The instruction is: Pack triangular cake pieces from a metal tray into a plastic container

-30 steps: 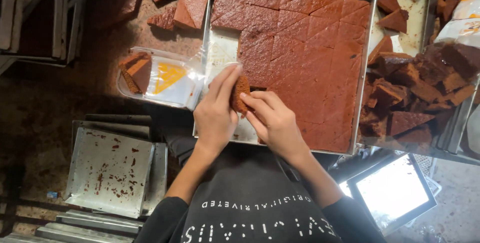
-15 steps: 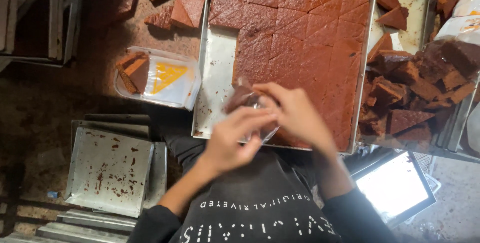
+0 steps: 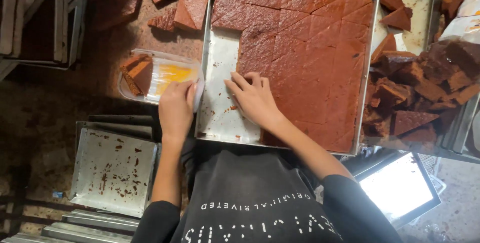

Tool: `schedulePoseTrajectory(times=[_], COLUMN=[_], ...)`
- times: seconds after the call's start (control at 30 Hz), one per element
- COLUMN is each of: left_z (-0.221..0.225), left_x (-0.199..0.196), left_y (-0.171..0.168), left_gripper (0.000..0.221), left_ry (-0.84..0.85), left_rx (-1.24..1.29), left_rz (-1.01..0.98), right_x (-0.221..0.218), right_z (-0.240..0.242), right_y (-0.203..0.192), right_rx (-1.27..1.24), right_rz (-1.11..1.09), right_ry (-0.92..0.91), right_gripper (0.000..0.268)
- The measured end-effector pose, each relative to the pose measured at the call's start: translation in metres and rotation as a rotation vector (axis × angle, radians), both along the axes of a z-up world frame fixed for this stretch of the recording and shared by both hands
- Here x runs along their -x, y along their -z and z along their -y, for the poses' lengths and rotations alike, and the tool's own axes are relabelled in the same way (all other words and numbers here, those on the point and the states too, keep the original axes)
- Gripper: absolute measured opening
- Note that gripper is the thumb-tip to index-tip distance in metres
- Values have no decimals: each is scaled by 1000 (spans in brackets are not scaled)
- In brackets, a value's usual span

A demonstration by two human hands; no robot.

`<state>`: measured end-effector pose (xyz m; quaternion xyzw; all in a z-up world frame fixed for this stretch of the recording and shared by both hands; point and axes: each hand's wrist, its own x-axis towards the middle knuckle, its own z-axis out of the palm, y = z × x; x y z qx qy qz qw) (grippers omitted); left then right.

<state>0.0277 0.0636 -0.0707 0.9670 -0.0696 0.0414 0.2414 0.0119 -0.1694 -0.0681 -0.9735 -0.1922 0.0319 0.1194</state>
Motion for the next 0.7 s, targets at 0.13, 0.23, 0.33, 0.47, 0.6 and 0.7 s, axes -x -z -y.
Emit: schedulePoseTrajectory(times=[0.13, 0.23, 0.33, 0.47, 0.6, 0.7], left_z=[-3, -10, -3, 1, -2, -9], left_x=[-3, -8, -8, -7, -4, -6], left_y=[-3, 19, 22, 7, 15, 53], left_gripper=[15, 41, 61, 36, 15, 65], left_ry=[-1, -86, -263, -185, -14, -168], left_rx=[160, 166, 50, 6, 269, 182], left_rz=[134, 289, 238, 219, 271, 497], right_x=[-4, -11, -20, -31, -33, -30], right_z=[7, 14, 17, 15, 16, 18], right_y=[23, 31, 39, 37, 48, 56], right_rx=[96, 108, 128, 80, 56, -32], right_rz=[237, 354, 459, 503, 596, 673], right_ry=[-29, -61, -93, -72, 8, 183], right_gripper=[34, 32, 26, 34, 41, 25])
